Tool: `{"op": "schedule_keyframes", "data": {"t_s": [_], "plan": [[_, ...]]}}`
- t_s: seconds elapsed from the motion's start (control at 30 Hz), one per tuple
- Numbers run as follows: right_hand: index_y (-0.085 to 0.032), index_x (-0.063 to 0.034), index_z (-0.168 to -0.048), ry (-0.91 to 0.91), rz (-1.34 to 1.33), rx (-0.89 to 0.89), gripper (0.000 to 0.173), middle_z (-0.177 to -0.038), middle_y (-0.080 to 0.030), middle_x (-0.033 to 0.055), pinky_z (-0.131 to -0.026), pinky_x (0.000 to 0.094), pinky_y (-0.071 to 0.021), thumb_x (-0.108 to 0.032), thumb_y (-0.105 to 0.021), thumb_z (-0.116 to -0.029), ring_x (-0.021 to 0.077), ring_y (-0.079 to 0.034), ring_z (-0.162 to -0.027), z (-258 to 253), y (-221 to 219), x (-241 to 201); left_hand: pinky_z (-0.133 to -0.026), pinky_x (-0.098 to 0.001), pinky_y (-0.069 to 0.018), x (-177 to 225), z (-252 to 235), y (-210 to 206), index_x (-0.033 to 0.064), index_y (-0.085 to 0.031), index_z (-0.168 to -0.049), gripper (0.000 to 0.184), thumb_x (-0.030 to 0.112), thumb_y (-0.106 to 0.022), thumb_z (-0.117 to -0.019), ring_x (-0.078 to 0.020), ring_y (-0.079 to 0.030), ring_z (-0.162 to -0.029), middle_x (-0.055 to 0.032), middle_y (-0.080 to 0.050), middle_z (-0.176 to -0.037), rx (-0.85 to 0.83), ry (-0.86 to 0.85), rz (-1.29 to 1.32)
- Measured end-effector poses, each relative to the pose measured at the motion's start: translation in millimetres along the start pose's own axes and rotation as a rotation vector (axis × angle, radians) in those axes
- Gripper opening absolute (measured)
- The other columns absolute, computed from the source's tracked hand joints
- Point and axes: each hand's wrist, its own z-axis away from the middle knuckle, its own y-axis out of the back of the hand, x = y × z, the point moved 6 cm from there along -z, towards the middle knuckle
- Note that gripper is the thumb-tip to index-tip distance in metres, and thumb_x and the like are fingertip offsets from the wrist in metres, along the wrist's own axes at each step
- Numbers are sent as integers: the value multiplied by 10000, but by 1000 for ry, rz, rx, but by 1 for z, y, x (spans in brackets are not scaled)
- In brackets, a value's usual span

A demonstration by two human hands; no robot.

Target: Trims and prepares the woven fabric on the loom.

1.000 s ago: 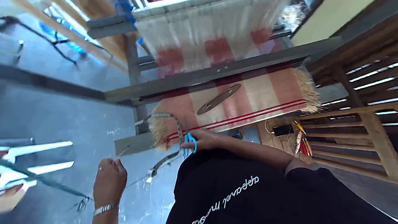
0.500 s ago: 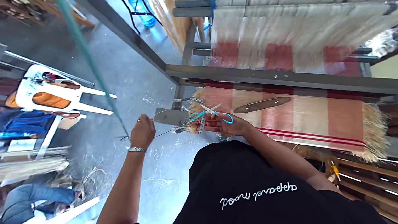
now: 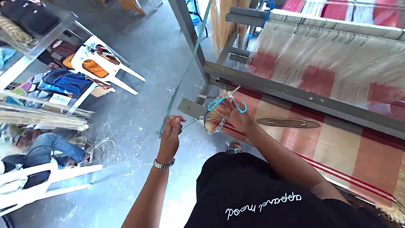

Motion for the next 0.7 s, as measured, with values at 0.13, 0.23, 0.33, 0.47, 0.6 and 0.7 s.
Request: {"op": "schedule_keyframes", "data": {"t_s": [0.13,0.23,0.33,0.47,0.6,0.7], "plan": [[-577,-75,-1231,-44,188,195,339,-1101,-722,131,-898,415,-609,-366,-498,-1076,253,-729,-984,28,-4,-5,-673,-244,-497,26,34,-35,131,-613,-928,362,404,-433,-1082,-27,-546,-689,77,-566,-762,-261,50,2],[-537,-24,-1236,15,327,275,274,-1070,-720,151,-830,414,-626,-245,-470,-1088,255,-735,-911,57,6,-13,-683,-224,-477,39,79,-76,57,-679,-954,442,397,-430,-1089,6,-529,-693,66,-566,-752,-684,154,-93],[-535,-16,-1222,88,389,366,244,-1110,-722,166,-838,415,-624,-212,-481,-1088,260,-739,-932,85,29,-12,-567,-208,-461,-23,133,-95,123,-641,-924,435,435,-386,-1088,-3,-520,-609,84,-536,-702,-900,509,-16],[-511,-28,-1204,133,424,462,208,-1062,-713,147,-808,402,-627,-198,-490,-1088,249,-734,-908,108,53,-14,-1032,-623,-470,-201,207,-15,-49,-666,-1226,588,416,-324,-1117,-428,-643,-1174,-293,-673,-1204,-958,812,-860],[-513,-23,-1190,138,485,475,218,-1073,-707,149,-817,406,-622,-216,-473,-1096,246,-729,-913,124,60,-12,-1103,-620,-413,-278,277,62,-67,-644,-1267,531,382,-427,-1086,-415,-555,-1332,-285,-611,-1360,-858,1251,-1104],[-529,-35,-1185,119,533,458,216,-1066,-721,143,-823,394,-617,-227,-483,-1097,236,-730,-907,126,47,-2,-1098,-790,-276,-260,243,53,129,-517,-1507,643,447,-674,-971,-591,-346,-1423,-343,-404,-1541,-663,1146,-1093]]}}
